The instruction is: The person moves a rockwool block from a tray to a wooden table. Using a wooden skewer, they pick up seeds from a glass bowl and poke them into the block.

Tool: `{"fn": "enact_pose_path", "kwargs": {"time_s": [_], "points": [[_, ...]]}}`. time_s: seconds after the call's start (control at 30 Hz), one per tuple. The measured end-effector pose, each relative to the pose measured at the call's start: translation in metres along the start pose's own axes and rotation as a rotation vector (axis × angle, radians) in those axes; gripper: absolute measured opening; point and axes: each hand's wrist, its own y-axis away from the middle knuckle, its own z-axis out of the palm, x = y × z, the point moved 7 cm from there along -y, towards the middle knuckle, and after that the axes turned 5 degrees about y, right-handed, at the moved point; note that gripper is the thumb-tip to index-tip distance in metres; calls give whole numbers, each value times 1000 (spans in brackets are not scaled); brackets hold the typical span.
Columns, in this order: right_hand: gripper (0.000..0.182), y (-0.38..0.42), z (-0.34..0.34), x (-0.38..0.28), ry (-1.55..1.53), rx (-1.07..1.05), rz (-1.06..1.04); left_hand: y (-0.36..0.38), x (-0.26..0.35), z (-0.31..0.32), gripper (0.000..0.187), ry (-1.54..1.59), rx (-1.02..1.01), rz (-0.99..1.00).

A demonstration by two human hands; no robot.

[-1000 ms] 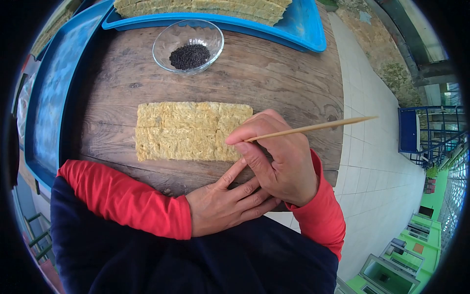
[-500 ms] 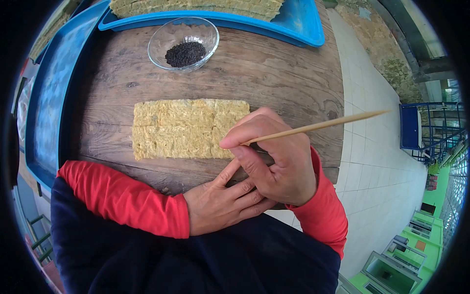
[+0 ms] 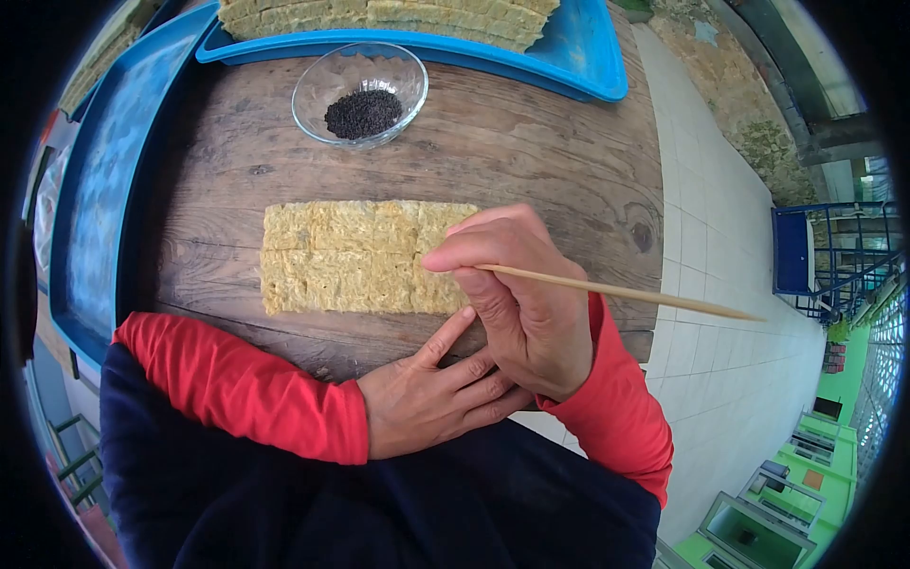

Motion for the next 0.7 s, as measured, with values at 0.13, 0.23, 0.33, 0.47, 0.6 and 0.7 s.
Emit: {"fn": "enact_pose_path", "kwargs": {"time_s": [0.13, 0.23, 0.33, 0.47, 0.6, 0.7], "points": [[6, -6, 1, -7, 36, 28, -63, 1, 0, 2, 51, -19, -34, 8], [7, -4, 11, -4, 50, 6, -10, 1, 1, 2, 51, -27, -66, 28], [10, -1, 16, 7, -45, 22, 99, 1, 2, 3, 51, -36, -72, 36], [12, -5, 14, 9, -37, 41, 73, 1, 2, 3, 52, -30, -89, 42], [11, -7, 16, 1, 47, -25, 9, 1, 2, 4, 53, -17, -92, 48], [12, -6, 14, 2, 15, -18, 53, 1, 2, 3, 54, -11, -89, 47]]}}
